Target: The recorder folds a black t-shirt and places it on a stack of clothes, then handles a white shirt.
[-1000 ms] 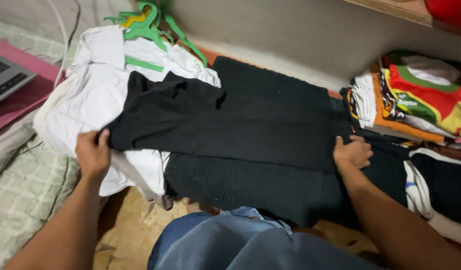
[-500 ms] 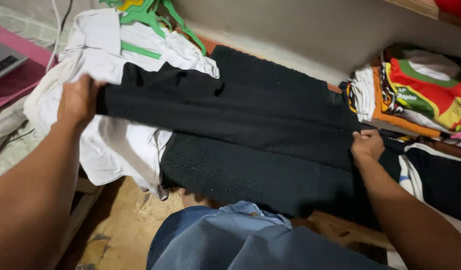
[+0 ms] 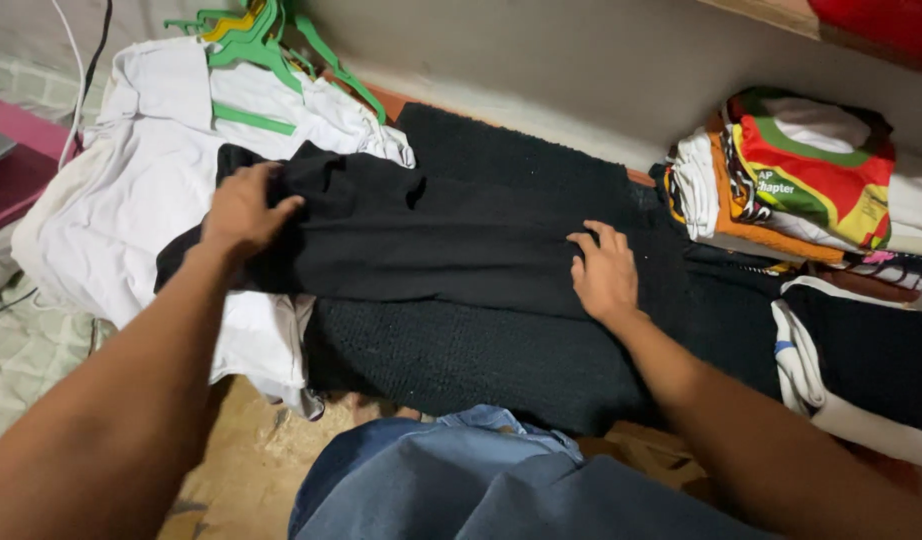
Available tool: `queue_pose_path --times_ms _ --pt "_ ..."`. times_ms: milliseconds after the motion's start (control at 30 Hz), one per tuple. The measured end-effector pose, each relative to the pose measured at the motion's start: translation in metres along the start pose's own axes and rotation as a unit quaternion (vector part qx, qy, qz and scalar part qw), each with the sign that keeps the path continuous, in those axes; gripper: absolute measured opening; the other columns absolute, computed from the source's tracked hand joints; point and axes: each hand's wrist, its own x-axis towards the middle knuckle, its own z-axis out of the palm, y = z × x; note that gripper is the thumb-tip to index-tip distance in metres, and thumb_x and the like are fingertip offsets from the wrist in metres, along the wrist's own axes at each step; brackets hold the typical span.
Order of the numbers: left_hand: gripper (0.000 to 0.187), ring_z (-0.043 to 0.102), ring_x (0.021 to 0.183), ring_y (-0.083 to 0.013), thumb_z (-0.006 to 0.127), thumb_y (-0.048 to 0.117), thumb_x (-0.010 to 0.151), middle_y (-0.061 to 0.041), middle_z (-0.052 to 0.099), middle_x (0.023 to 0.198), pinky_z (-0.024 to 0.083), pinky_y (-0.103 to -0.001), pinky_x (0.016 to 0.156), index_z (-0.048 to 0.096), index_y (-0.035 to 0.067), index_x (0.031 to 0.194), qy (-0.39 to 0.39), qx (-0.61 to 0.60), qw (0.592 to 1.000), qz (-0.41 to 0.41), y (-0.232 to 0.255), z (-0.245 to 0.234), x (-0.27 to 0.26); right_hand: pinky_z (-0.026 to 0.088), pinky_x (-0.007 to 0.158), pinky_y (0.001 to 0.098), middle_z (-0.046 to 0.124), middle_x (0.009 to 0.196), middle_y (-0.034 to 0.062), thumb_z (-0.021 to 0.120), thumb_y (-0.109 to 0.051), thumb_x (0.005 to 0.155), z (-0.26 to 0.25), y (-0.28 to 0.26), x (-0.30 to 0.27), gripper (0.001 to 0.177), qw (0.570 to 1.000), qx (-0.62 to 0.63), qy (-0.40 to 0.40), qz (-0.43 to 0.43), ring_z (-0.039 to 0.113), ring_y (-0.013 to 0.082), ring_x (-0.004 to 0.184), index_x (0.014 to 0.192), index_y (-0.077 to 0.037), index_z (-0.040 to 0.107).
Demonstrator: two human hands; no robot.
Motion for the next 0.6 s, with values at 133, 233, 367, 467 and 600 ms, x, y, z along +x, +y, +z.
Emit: queue_pose_path --times_ms 133,233,367,467,600 --pt "0.057 0.063 0.109 -0.0427 0.084 0.033 0.085 -0.023 0.068 0.116 0.051 -0.050 0.090 0.064 0.008 0.132 0.001 -0.054 0.999 0.003 0.005 0.023 0.010 0.043 0.103 0.0487 0.048 0.143 0.0139 0.073 -0.009 0.083 0.005 -0.008 0.006 0.047 0.998 -0.017 -0.015 0.055 0.049 0.0376 0.126 0.128 -0.019 0.065" --pt "0.047 0.067 0.104 -0.0403 0.087 0.026 0.083 -0.022 0.069 0.111 0.055 -0.047 0.089 0.068 0.011 0.123 0.038 -0.038 0.999 0.004 -0.022 0.048 0.025 0.045 0.103 0.0473 0.049 0.142 0.0133 0.070 -0.010 0.088 0.020 0.008 0.007 0.048 0.991 0.043 -0.070 0.103 0.048 0.0388 0.126 0.133 -0.023 0.063" --pt "0.032 0.069 0.099 -0.0363 0.082 0.015 0.081 -0.017 0.069 0.104 0.055 -0.044 0.089 0.067 0.006 0.108 0.034 -0.073 0.997 -0.005 -0.023 0.043 0.039 0.045 0.105 0.0473 0.050 0.143 0.0129 0.071 -0.011 0.083 0.025 0.008 0.019 0.049 0.986 0.056 -0.080 0.136 0.049 0.0385 0.127 0.130 -0.023 0.065" --pt "0.043 0.068 0.094 -0.0349 0.077 0.012 0.071 -0.015 0.067 0.102 0.055 -0.043 0.085 0.061 0.007 0.111 0.017 -0.159 0.986 0.049 0.003 0.024 0.040 0.044 0.106 0.0469 0.052 0.138 0.0153 0.076 -0.018 0.080 0.039 -0.001 0.036 0.046 0.970 0.043 -0.109 0.211 0.049 0.0392 0.126 0.125 -0.020 0.066" --pt "0.042 0.061 0.097 -0.0437 0.087 0.023 0.080 -0.025 0.061 0.105 0.051 -0.048 0.085 0.075 0.014 0.120 0.037 -0.069 0.985 0.151 0.054 0.004 0.034 0.044 0.107 0.0463 0.065 0.123 0.0176 0.078 -0.019 0.078 0.047 -0.034 0.056 0.031 0.988 0.075 -0.073 0.112 0.054 0.0380 0.122 0.109 -0.015 0.075"
